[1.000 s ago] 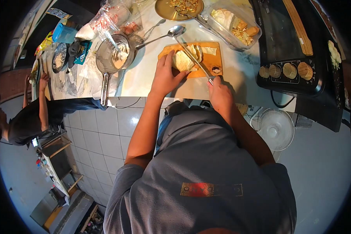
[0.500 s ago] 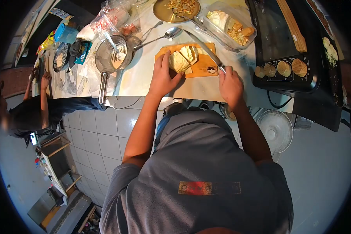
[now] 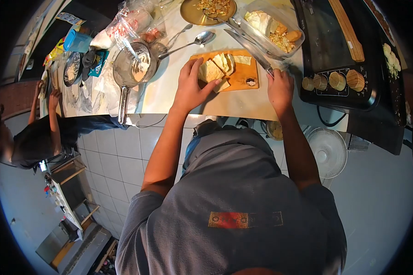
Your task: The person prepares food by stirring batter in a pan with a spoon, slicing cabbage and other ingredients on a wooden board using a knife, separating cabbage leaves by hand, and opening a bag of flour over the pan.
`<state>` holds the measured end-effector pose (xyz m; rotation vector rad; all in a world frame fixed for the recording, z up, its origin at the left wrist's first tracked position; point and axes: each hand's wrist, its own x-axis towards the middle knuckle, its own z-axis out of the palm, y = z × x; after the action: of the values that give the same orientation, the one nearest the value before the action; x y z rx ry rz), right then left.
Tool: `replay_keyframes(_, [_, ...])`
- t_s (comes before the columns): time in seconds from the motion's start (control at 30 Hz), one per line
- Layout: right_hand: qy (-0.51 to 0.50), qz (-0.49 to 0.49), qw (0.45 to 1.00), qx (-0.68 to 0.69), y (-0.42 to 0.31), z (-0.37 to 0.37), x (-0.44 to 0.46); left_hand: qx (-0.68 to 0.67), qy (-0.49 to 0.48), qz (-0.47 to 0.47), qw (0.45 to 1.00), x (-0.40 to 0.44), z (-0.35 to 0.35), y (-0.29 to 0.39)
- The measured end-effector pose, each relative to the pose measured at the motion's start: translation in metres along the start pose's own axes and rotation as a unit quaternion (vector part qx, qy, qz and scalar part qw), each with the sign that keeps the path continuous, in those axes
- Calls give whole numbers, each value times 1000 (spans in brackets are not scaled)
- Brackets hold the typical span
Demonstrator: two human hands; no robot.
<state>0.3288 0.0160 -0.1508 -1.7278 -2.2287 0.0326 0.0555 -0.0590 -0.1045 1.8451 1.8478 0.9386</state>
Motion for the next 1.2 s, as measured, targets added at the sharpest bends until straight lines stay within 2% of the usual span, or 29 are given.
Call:
replay_keyframes(0.13, [-26, 19, 999, -19, -8, -7, 5, 6, 16, 44, 999, 15, 4, -15])
replay_keyframes(0.23, [32, 19, 999, -5, -26, -12, 10, -9, 2, 39, 999, 29, 0, -21])
replay_keyframes(0.3, [39, -29, 989, 140, -51, -19, 22, -26, -21, 28, 999, 37, -2, -24])
replay_keyframes(0.4, [26, -61, 977, 203, -75, 1, 29, -56, -65, -9, 996, 47, -3, -29])
replay_keyframes(0.47, [8, -74, 983, 167, -75, 16, 32, -41, -114, -5, 993, 53, -2, -32])
replay_keyframes(0.53, [33, -101, 984, 140, -75, 22, 36, -41, -109, 4, 993, 55, 1, -31])
replay_keyframes(0.77, [46, -63, 986, 146, -69, 25, 37, -17, -129, 11, 991, 60, 0, -31])
replay_keyframes(0.83, [19, -11, 972, 234, -71, 23, 36, -21, -133, 16, 991, 61, -1, -30])
replay_keyframes(0.97, [40, -21, 960, 275, -85, 28, 36, -48, -122, 24, 991, 59, 3, -33])
replay_keyframes(1.03, [-36, 79, 932, 351, -105, 14, 36, -65, -125, 18, 990, 58, 3, -36])
replay_keyframes(1.2, [-18, 9, 974, 228, -118, 8, 41, -80, -173, -13, 981, 50, -16, -39])
